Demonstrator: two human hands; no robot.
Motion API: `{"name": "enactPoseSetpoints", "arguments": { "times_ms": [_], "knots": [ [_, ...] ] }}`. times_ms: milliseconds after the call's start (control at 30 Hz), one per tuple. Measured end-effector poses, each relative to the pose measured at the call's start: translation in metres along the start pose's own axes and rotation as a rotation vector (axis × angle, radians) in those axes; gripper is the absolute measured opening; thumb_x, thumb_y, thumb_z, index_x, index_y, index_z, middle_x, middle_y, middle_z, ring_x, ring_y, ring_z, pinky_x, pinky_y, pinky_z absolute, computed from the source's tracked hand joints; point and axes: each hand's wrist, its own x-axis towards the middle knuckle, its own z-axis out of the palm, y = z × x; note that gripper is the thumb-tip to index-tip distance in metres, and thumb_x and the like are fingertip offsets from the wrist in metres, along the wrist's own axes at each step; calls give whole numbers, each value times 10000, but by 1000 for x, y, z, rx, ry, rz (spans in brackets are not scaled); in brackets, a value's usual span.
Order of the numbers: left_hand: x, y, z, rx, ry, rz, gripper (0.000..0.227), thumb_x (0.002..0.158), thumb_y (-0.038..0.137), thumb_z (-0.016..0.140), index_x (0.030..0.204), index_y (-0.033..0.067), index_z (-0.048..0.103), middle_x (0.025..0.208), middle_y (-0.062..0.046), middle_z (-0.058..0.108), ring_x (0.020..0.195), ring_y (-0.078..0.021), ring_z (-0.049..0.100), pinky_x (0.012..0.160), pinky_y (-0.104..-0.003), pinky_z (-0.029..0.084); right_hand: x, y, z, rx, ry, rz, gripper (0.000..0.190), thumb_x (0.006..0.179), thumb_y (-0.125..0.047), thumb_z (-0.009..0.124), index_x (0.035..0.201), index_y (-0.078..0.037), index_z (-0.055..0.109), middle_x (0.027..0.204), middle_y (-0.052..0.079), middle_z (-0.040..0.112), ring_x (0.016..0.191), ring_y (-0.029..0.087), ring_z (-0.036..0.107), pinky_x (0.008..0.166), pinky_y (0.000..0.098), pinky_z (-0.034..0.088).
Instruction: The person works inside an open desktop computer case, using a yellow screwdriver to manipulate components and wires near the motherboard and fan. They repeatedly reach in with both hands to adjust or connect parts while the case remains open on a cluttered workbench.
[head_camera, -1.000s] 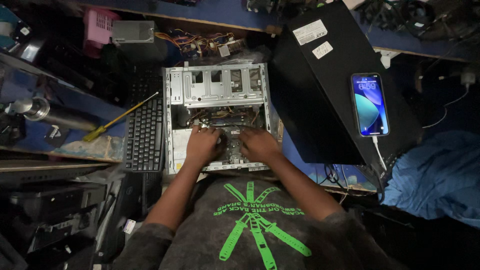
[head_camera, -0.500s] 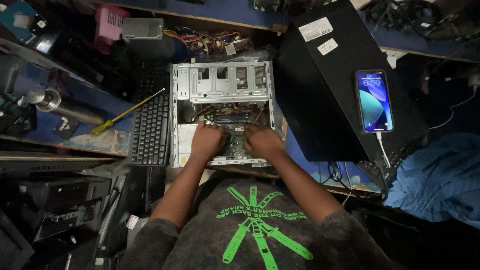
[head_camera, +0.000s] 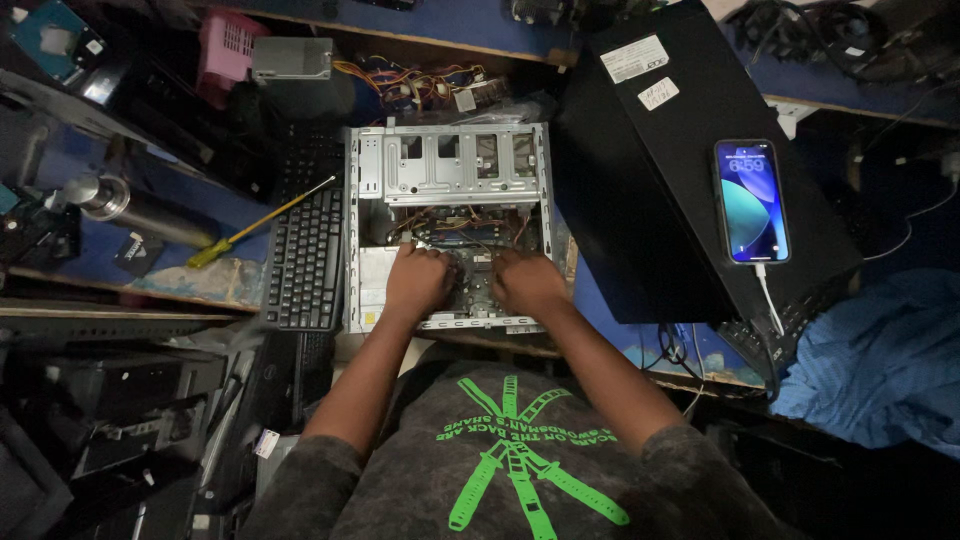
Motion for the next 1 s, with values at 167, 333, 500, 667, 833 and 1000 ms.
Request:
{"name": "enactPoseSetpoints", "arguments": {
  "times_ms": [167,333,500,667,833,1000],
  "knots": [
    [1,0,3,7,6,-7,193,909,281,643,857,121,739,849,-104,751,819,-271,702,929,-413,435,-1,0,1,11,-16,26,337,885,-328,635,1097,-71,689,1166,133,680,1008,299,695,858,453,557],
    [0,-3,5,3,48,11,209,882,292,644,838,108,733,830,-106,744,814,-283,699,895,-417,446,-1,-1,1,-3,16,4,343,858,-338,648,1066,-69,692,1152,141,681,963,312,700,808,459,568],
    [-1,-3,6,7,56,9,212,914,286,627,852,113,733,842,-108,741,806,-286,693,895,-420,446,-2,1,4,7,38,-36,339,853,-344,658,1040,-64,695,1119,140,689,971,303,703,795,467,570],
    [0,-2,4,-7,33,12,220,918,289,617,842,117,732,823,-111,740,804,-286,696,906,-429,439,-2,1,4,32,23,-20,303,858,-326,653,1006,-65,695,1084,133,694,948,313,707,795,471,570],
    [0,-1,1,-6,26,15,204,905,272,614,831,123,731,836,-110,745,826,-281,702,915,-430,437,-2,1,2,25,84,-39,299,851,-324,659,973,-54,696,1062,146,693,909,328,707,764,481,570],
    [0,-1,1,12,23,15,230,923,290,618,845,106,732,838,-120,749,810,-278,704,931,-432,436,-5,-1,1,90,97,-5,249,887,-312,636,943,-80,707,1055,115,704,925,317,711,791,475,573]
  ]
}}
